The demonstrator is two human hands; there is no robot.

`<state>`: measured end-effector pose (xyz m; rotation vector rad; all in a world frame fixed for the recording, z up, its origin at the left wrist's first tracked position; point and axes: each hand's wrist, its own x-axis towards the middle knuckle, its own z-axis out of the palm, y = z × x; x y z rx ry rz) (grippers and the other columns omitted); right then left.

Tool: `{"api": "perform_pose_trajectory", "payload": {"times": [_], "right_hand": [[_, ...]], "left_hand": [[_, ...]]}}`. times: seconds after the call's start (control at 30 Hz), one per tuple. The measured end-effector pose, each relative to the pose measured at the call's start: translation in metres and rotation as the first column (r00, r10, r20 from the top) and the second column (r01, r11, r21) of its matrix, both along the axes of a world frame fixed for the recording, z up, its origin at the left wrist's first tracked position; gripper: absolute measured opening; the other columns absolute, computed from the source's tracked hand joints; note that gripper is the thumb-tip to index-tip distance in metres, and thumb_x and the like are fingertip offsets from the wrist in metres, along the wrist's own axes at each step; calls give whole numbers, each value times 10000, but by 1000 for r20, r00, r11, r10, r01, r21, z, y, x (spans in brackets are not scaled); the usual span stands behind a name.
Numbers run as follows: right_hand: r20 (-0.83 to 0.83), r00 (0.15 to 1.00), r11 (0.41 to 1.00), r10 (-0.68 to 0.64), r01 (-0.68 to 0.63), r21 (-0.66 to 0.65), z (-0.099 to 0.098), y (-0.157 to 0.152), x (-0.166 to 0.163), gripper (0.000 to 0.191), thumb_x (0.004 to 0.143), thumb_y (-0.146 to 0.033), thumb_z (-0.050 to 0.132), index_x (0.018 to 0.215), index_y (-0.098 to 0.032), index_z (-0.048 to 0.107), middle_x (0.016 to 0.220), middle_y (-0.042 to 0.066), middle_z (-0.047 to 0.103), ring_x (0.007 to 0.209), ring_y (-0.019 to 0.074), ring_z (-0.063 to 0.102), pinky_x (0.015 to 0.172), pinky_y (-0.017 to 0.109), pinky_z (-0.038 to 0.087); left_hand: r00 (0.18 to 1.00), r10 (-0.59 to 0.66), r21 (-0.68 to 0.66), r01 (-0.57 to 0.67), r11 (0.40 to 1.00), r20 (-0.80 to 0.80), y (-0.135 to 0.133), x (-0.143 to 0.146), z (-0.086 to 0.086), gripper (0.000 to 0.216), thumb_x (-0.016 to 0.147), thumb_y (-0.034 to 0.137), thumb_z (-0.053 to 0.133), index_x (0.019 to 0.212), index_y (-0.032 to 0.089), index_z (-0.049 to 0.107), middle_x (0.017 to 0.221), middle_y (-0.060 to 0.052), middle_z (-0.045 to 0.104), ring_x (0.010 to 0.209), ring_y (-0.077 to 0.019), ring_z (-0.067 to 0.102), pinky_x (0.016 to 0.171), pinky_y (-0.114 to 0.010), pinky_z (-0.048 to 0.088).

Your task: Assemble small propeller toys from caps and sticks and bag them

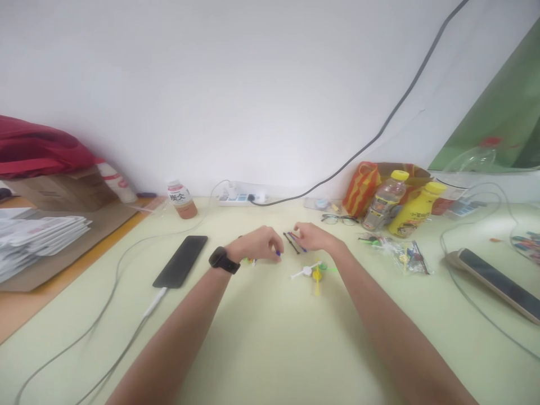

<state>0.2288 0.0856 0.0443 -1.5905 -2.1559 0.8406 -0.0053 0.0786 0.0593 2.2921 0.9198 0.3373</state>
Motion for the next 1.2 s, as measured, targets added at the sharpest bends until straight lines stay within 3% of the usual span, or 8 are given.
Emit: {"api": "perform_pose_trajectory", "payload": {"times": [0.1, 0.17, 0.27, 0.33, 0.7, 0.87, 1.0, 1.2], "right_hand": [[28, 999, 1000, 16, -16, -5, 9, -1, 11, 181, 810, -216, 710, 981, -182, 660, 951, 66, 708, 609, 128, 569, 574, 247, 402], [29, 987, 986, 160, -159, -54, 18, -5, 16, 127, 771, -247, 754, 871, -195, 696, 885, 35, 716, 626, 137, 596, 586, 246, 414], [41, 909, 893, 414, -397, -212, 29, -11, 18, 217, 622, -308, 868, 769, -215, 739, 802, 1, 725, 699, 165, 629, 595, 242, 414], [73, 882, 845, 466, -419, -331, 32, -14, 17, 287, 536, -351, 908, 738, -220, 752, 768, -5, 738, 690, 175, 636, 575, 248, 400], [140, 865, 834, 481, -403, -378, 30, -14, 6, 209, 585, -327, 853, 741, -218, 766, 787, 14, 763, 726, 196, 665, 577, 258, 414], [151, 886, 879, 439, -389, -275, 30, -14, 5, 118, 639, -245, 768, 749, -205, 747, 781, 21, 749, 700, 184, 645, 569, 253, 417], [58, 936, 931, 346, -335, -148, 33, -12, 8, 81, 672, -233, 713, 740, -191, 709, 779, 24, 739, 663, 160, 614, 551, 244, 413], [-224, 949, 954, 222, -259, -152, 28, -8, 9, 87, 691, -242, 670, 744, -178, 643, 710, 18, 704, 546, 123, 546, 474, 226, 376]], "left_hand": [[996, 41, -16, -42, 999, -74, 6, -7, -7, 185, 624, 336, 825, 750, 202, 809, 673, -30, 696, 547, -171, 639, 483, -239, 444], [996, 70, 1, -70, 998, -62, 9, -13, -8, 197, 604, 331, 833, 745, 195, 809, 733, -52, 722, 562, -178, 647, 480, -242, 442], [992, 110, 10, -110, 994, -64, 13, -21, -5, 204, 588, 331, 843, 741, 201, 807, 770, -60, 746, 596, -182, 662, 496, -235, 449], [988, 126, -11, -127, 992, -92, 14, -24, -3, 211, 604, 356, 840, 754, 209, 810, 710, -46, 735, 557, -171, 643, 482, -232, 437], [994, 35, -30, -39, 999, -105, 19, -31, -2, 205, 717, 348, 781, 891, 258, 841, 860, -40, 786, 649, -166, 671, 558, -232, 470], [998, 11, -33, -13, 999, -64, 15, -27, 0, 197, 724, 351, 762, 872, 247, 839, 830, -43, 776, 616, -159, 652, 561, -236, 467], [996, 44, -8, -45, 999, -77, 16, -26, -4, 181, 692, 356, 797, 830, 242, 826, 774, -36, 739, 620, -175, 641, 575, -256, 470], [996, 74, 204, -64, 977, -40, 22, -31, -4, 235, 734, 333, 785, 957, 263, 808, 1008, -56, 727, 953, -246, 676, 838, -306, 516]]}}
